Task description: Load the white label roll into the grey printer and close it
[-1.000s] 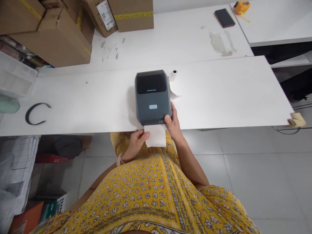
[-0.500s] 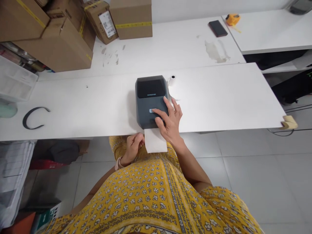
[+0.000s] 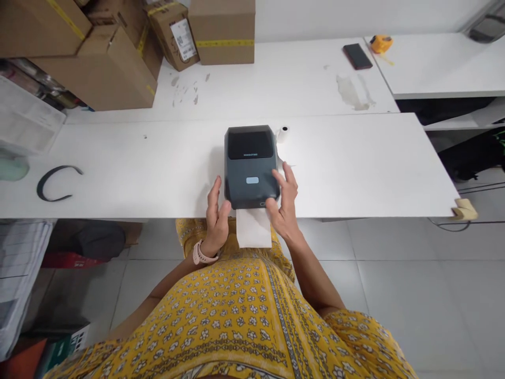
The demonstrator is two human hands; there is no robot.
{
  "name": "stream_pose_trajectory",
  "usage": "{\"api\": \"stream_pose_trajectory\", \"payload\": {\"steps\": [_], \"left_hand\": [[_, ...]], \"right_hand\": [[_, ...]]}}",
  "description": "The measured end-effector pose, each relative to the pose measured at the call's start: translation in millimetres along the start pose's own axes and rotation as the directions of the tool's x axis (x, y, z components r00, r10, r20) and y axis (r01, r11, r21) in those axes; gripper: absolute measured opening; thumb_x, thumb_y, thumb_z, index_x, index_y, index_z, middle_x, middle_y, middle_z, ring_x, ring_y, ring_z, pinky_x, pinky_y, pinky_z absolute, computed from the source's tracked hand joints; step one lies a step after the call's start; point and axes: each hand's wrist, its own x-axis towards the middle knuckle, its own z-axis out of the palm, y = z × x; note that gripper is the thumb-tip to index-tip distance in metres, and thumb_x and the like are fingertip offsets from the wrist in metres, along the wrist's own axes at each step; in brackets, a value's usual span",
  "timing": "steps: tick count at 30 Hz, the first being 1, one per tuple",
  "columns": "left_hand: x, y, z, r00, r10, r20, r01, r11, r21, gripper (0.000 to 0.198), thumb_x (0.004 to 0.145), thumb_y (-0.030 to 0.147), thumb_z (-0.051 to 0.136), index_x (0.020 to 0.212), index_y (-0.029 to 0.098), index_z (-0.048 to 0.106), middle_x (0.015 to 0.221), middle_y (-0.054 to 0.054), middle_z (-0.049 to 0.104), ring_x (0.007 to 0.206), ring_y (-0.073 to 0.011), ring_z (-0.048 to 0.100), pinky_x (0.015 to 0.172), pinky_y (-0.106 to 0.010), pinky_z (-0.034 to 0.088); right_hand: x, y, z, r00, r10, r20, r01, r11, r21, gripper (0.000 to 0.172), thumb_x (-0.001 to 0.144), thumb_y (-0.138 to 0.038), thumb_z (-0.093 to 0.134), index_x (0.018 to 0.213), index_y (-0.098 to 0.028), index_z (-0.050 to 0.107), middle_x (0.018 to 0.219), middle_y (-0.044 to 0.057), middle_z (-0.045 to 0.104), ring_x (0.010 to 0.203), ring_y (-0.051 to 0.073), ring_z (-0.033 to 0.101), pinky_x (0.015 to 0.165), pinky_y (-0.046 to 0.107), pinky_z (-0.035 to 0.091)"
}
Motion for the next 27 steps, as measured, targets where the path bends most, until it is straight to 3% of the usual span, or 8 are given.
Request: {"api": "stream_pose_trajectory", "payload": {"steps": [2, 7, 13, 17, 21, 24, 27], "left_hand": [[-3, -3, 1.8, 0.999, -0.035, 0.024, 0.036, 0.999, -0.012, 0.058, 0.108, 0.049, 0.043, 0.164, 0.034, 0.034, 0.174, -0.006, 0.033, 0.163, -0.0260, 0.029, 0.135, -0.049, 0.025], [-5, -10, 6.0, 0.998, -0.037, 0.052, 0.037, 0.999, -0.009, 0.063, 0.108, 0.054, 0.039, 0.167, 0.035, 0.027, 0.178, -0.003, 0.023, 0.165, -0.0261, 0.021, 0.137, -0.049, 0.018], [-5, -8, 7.9, 1.000, -0.017, 0.024, 0.017, 1.000, -0.002, 0.066, 0.107, 0.054, 0.042, 0.167, 0.031, 0.029, 0.177, -0.007, 0.026, 0.165, -0.0281, 0.023, 0.137, -0.051, 0.018], [1, 3, 4.2, 1.000, -0.023, 0.010, 0.023, 0.999, -0.029, 0.065, 0.106, 0.057, 0.044, 0.164, 0.030, 0.036, 0.175, -0.007, 0.032, 0.163, -0.0287, 0.028, 0.135, -0.049, 0.024], [33, 15, -2.1, 0.998, 0.053, -0.037, -0.059, 0.985, -0.163, 0.064, 0.105, 0.062, 0.044, 0.161, 0.033, 0.039, 0.168, -0.008, 0.045, 0.158, -0.0292, 0.039, 0.131, -0.048, 0.033], [68, 14, -6.0, 0.989, 0.081, -0.125, -0.106, 0.972, -0.208, 0.066, 0.104, 0.070, 0.038, 0.159, 0.034, 0.039, 0.154, -0.009, 0.058, 0.151, -0.0316, 0.049, 0.124, -0.052, 0.042], [91, 1, -5.6, 0.982, 0.026, -0.185, -0.060, 0.982, -0.177, 0.065, 0.102, 0.071, 0.040, 0.155, 0.033, 0.041, 0.144, -0.010, 0.065, 0.145, -0.0310, 0.056, 0.118, -0.052, 0.047]], "right_hand": [[-6, 7, 4, 0.997, 0.070, -0.030, -0.067, 0.994, 0.085, 0.064, 0.106, -0.063, 0.022, 0.167, -0.042, 0.020, 0.179, -0.001, 0.019, 0.167, 0.032, 0.016, 0.133, 0.064, 0.021], [-12, 11, 17, 0.986, 0.167, 0.008, -0.166, 0.968, 0.187, 0.071, 0.104, -0.068, 0.021, 0.169, -0.041, 0.015, 0.179, 0.001, 0.020, 0.166, 0.032, 0.019, 0.133, 0.064, 0.022], [-10, -2, 15, 0.986, 0.161, 0.051, -0.161, 0.987, -0.005, 0.072, 0.104, -0.064, 0.011, 0.170, -0.037, 0.001, 0.179, 0.005, 0.022, 0.165, 0.033, 0.023, 0.132, 0.067, 0.020], [-3, -8, 5, 0.987, 0.151, 0.051, -0.149, 0.988, -0.032, 0.072, 0.103, -0.066, 0.007, 0.170, -0.039, 0.003, 0.178, 0.004, 0.025, 0.164, 0.035, 0.026, 0.130, 0.068, 0.024], [30, -13, -7, 1.000, 0.021, -0.004, -0.021, 1.000, -0.002, 0.080, 0.099, -0.074, 0.002, 0.168, -0.037, 0.015, 0.174, 0.005, 0.031, 0.161, 0.035, 0.031, 0.130, 0.062, 0.030], [77, -24, -14, 0.989, -0.115, -0.091, 0.117, 0.993, 0.025, 0.086, 0.096, -0.079, 0.001, 0.167, -0.033, 0.016, 0.171, 0.007, 0.035, 0.159, 0.034, 0.035, 0.130, 0.056, 0.032], [129, -40, -20, 0.967, -0.201, -0.157, 0.203, 0.979, -0.002, 0.086, 0.096, -0.080, 0.004, 0.166, -0.031, 0.014, 0.173, 0.008, 0.028, 0.161, 0.029, 0.029, 0.131, 0.048, 0.033]]}}
